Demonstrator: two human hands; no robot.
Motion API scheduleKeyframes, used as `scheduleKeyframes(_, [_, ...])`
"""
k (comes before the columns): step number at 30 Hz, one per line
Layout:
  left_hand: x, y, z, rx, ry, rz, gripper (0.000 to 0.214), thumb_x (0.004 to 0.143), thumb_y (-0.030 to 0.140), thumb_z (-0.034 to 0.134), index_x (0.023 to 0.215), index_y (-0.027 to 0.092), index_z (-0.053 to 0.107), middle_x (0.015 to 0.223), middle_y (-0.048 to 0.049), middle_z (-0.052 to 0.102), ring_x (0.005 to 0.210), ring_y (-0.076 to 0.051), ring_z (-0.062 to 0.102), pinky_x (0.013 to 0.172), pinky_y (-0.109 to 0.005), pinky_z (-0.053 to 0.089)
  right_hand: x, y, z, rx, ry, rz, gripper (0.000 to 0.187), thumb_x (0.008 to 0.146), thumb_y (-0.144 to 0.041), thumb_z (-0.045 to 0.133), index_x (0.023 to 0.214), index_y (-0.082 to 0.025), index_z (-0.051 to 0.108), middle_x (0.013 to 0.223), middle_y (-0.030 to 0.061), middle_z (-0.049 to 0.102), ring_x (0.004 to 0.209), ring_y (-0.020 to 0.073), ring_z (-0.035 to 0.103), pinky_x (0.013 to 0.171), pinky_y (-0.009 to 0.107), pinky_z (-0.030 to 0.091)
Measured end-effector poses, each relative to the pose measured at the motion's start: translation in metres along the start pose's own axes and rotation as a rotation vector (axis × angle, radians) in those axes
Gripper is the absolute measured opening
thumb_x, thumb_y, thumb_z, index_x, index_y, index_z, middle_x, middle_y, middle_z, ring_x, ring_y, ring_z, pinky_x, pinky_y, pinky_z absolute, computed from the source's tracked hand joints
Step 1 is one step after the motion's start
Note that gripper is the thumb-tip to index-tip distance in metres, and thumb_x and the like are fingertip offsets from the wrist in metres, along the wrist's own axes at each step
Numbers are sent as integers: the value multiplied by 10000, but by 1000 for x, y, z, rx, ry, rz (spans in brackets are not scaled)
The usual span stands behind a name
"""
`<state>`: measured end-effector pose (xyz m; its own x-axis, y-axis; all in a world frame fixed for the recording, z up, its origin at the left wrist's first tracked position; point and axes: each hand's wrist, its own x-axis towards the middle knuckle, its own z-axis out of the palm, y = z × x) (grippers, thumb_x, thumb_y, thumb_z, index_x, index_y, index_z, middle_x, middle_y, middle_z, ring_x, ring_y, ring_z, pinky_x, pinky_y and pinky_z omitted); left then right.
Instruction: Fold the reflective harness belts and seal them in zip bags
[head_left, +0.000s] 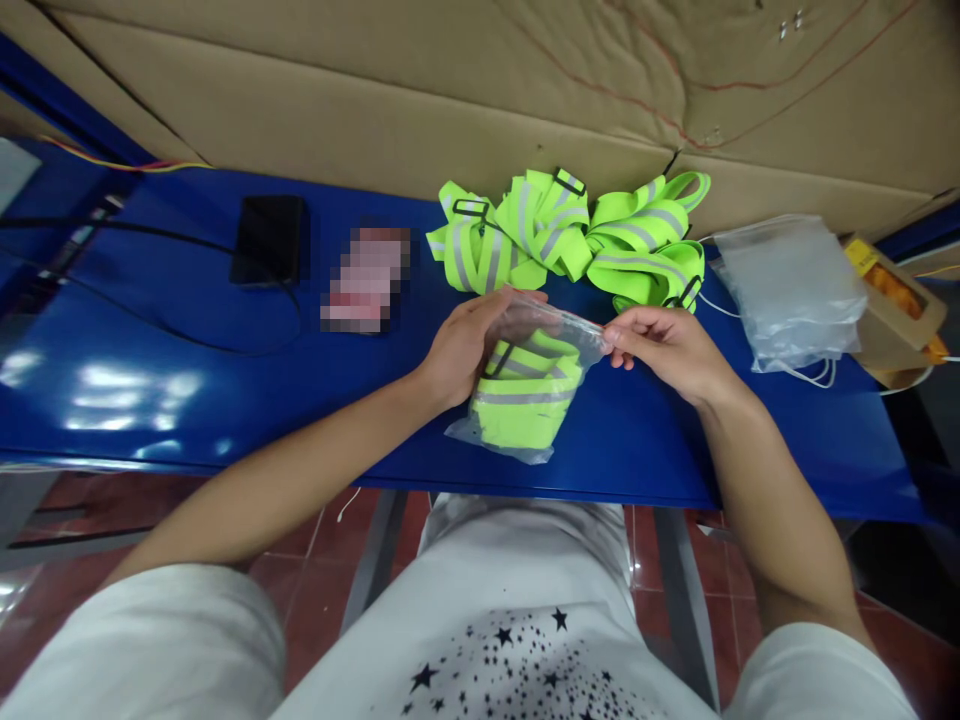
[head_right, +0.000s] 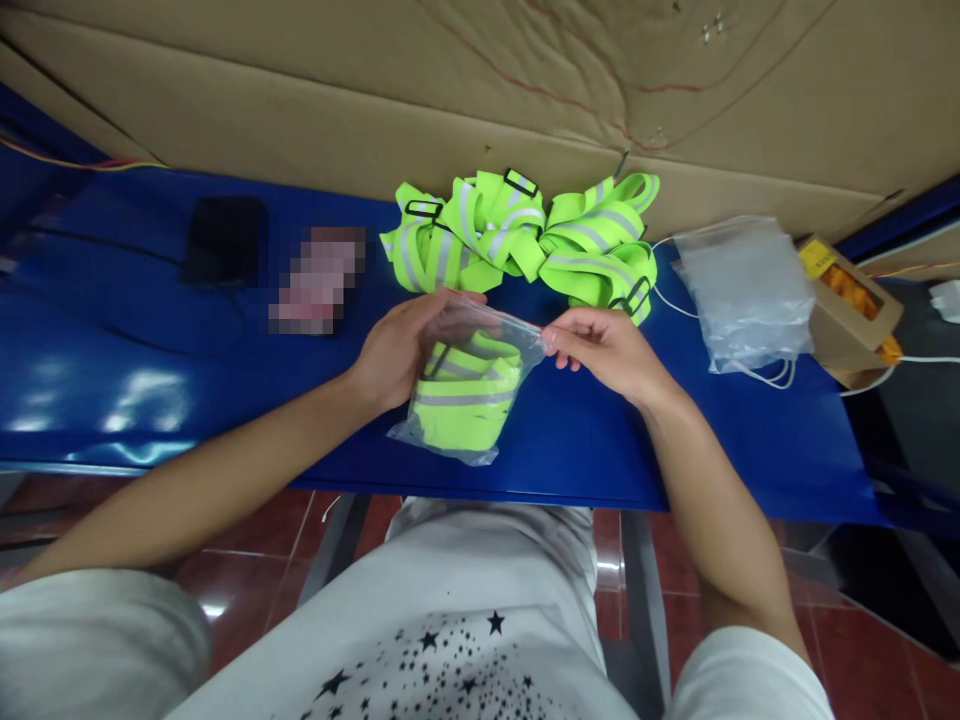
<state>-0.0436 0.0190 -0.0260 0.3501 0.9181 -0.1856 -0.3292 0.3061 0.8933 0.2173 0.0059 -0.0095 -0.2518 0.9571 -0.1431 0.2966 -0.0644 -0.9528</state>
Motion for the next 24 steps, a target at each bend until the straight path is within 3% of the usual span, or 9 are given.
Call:
scheduleKeyframes(4, [-1,-2,1,46,18,71,420,959,563,659,1121,183,736,1055,-84,820,1014,-261,780,844,-345,628,0,1,2,-29,13,-40,373,805,-545,851,879,-190,765,733,15,713,628,119,617,573,245,473])
scheduleKeyframes(10, [3,-13,-4,266,116,260,459,980,634,595,1009,208,762,915,-57,812,909,-190,752,856,-279,571,0,4,9,-102,71,-110,392,857,-561,801,806,-189,686,683,-1,653,613,115,554,579,254,412])
scheduleKeyframes(16, [2,-10,-3,183,95,210,426,937,595,681,977,185,788,927,-66,810,944,-219,764,856,-298,588,3,7,11,-61,63,-130,282,897,-471,775,938,-197,726,807,14,694,709,126,606,652,258,463])
scheduleKeyframes(24, [1,-10,-2,176,40,155,388,915,563,725,1016,196,799,941,-55,812,809,-203,758,783,-325,613,4,8,15,-107,87,-164,280,836,-442,777,798,-186,670,711,-7,620,627,112,508,588,260,386])
